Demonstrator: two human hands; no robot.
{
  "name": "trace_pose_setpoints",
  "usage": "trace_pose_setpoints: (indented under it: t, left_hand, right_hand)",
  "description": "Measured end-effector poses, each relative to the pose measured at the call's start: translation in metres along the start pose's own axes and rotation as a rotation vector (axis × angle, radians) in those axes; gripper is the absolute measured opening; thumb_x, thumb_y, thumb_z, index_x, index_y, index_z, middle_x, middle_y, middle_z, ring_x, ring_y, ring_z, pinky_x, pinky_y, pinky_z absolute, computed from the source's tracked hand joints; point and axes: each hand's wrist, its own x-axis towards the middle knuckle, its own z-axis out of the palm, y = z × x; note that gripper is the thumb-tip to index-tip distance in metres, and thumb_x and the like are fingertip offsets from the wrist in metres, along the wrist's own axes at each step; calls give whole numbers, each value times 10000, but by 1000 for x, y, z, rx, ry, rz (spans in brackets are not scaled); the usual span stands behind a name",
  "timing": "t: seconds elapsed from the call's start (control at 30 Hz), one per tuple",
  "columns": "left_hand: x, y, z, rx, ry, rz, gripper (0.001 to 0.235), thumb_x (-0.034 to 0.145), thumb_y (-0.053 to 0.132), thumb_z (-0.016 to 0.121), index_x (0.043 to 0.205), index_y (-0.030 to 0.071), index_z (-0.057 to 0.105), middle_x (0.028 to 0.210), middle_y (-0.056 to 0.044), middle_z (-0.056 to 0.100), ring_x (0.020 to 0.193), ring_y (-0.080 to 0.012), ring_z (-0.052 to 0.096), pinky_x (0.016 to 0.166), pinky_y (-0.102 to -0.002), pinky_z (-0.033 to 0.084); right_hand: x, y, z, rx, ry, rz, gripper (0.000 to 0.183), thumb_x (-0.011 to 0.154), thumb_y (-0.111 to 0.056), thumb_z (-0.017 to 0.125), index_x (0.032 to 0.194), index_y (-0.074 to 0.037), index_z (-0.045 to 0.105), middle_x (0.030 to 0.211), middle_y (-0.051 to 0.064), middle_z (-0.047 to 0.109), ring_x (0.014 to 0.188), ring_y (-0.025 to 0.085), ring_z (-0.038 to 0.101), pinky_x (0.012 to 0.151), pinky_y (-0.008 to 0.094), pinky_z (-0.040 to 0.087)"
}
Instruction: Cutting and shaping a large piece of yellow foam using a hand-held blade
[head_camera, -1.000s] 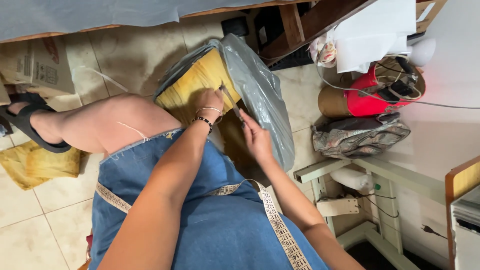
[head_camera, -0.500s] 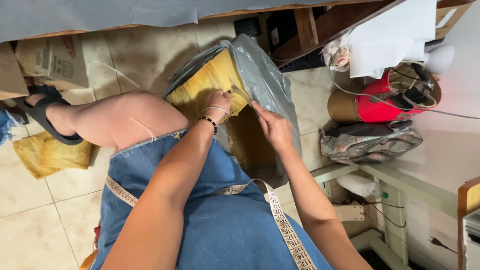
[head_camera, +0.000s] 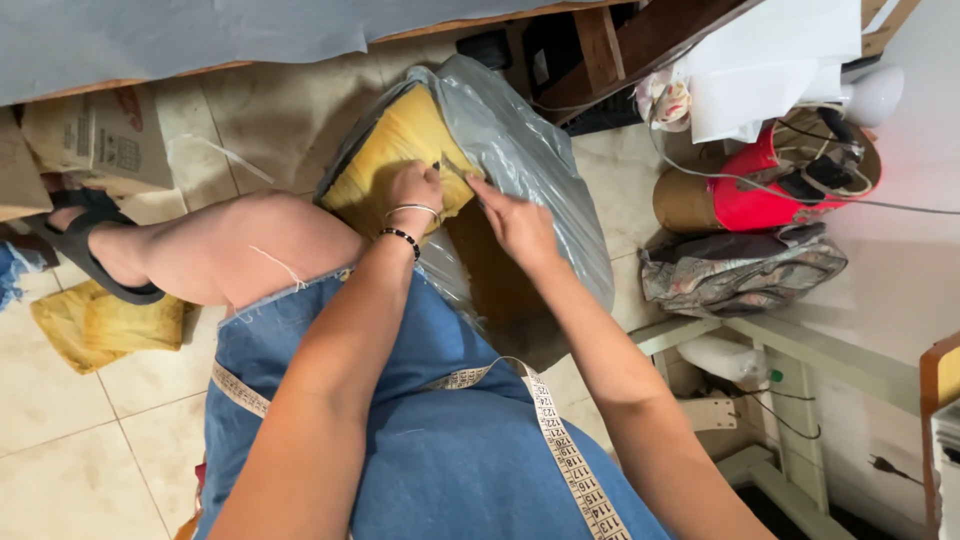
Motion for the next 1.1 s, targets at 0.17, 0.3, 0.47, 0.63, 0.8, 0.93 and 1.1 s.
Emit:
trace_pose_setpoints:
  t: [0.17,0.3,0.47,0.63,0.8,0.93,1.1]
  left_hand:
    - [-3,4,26,-71,36,-77,380,953,270,455,924,17,737,1003,-227,742,1106,-395,681,986,-528,522]
    - [3,-3,35,-80,55,-81,358,939,293,481,900,40,730,987,-208,743,1096,-374,689,981,-507,537]
    - [6,-9,45,-23,50,-38,325,925,304,513,874,63,726,949,-177,742,1069,-351,702,949,-486,558]
    - [13,-12,33,28,58,3,312,942,268,520,878,61,745,929,-182,745,1033,-356,718,916,-492,576]
    - [29,-26,43,12,42,134,328,950,269,502,885,49,736,928,-202,735,1048,-389,700,941,-509,558]
    - [-12,11,11,115,18,198,312,936,290,533,845,71,735,890,-191,737,1018,-384,709,911,-493,570]
    - [7,-7,51,347,-66,265,295,933,312,531,862,152,769,886,-82,765,1010,-281,739,933,-447,569]
  right_hand:
    - [-58,1,21,7,56,63,510,1020,-216,521,1482,-433,513,1101,120,768,959,377,728,818,537,590]
    - [-93,4,43,49,116,125,524,1015,-157,544,1494,-367,525,1082,183,764,959,402,724,807,545,589]
    - [-115,0,58,-68,162,149,546,1001,-192,562,1492,-425,509,871,161,756,790,393,730,709,539,603]
    - [-178,29,85,-107,119,195,576,978,-167,572,1489,-425,511,778,166,729,752,392,727,684,568,590]
    - [-223,68,75,19,152,330,453,1019,-227,554,1470,-265,543,1039,219,751,881,432,727,811,563,577]
    - [-150,64,25,69,309,291,348,1046,-191,555,1376,-84,569,1132,262,705,1014,466,687,860,555,566]
    - [-8,33,18,364,444,23,258,1023,-69,526,1267,-105,601,1094,172,687,1059,432,665,917,512,548]
